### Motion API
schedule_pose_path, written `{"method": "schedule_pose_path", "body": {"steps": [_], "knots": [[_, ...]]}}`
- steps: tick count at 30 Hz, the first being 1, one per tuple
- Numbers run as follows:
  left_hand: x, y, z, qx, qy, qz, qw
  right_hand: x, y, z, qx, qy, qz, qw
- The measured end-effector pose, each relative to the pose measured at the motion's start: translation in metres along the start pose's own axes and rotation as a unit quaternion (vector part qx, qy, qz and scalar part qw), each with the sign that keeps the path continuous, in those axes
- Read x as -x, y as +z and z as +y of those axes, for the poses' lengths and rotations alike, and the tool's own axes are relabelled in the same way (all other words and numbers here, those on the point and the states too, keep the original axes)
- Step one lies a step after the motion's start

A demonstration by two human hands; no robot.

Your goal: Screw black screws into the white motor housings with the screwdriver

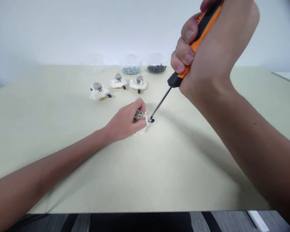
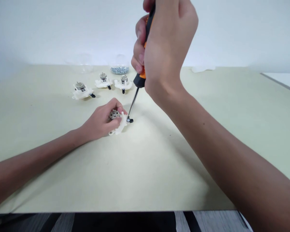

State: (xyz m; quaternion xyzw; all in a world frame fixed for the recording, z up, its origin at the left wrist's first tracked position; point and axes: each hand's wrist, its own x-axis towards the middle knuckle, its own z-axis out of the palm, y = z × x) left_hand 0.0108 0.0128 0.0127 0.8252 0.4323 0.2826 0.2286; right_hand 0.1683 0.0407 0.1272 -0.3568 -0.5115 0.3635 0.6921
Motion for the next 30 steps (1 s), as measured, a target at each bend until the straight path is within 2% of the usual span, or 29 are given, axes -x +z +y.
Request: {"method": "schedule_pose_path", "body": {"steps": [5, 10, 16, 17, 19, 22, 24, 27, 30], "knots": [[0.001, 0.000, 0.000, 0.011, -0.007, -0.005, 1.000, -0.005, 0.004, 0.012, -0.032, -0.027, 0.004, 0.999], [0.002, -0.001, 0.001, 0.006, -0.008, -0.004, 1.000, -0.004, 0.005, 0.015, -0.036, -0.023, 0.009, 0.999], [0.002, -0.001, 0.001, -0.008, -0.002, -0.006, 1.000, 0.003, 0.005, 0.013, -0.009, -0.073, -0.031, 0.997], [0.002, -0.001, 0.001, -0.012, -0.001, -0.005, 1.000, 0.005, 0.003, 0.011, 0.012, -0.085, -0.053, 0.995], [0.002, -0.001, 0.001, -0.022, 0.002, -0.002, 1.000, 0.009, -0.004, 0.002, 0.078, -0.103, -0.138, 0.982], [0.002, 0.000, 0.002, -0.047, 0.008, 0.004, 0.999, 0.007, -0.019, -0.017, 0.211, -0.152, -0.243, 0.934], [0.001, 0.000, 0.002, -0.068, 0.017, 0.005, 0.998, -0.003, -0.029, -0.032, 0.344, -0.183, -0.272, 0.880], [0.000, -0.001, 0.003, -0.088, 0.020, 0.005, 0.996, -0.031, -0.038, -0.051, 0.544, -0.207, -0.354, 0.732], [0.000, -0.002, 0.003, -0.081, 0.008, 0.009, 0.997, -0.066, -0.038, -0.066, 0.605, -0.181, -0.463, 0.623]]}}
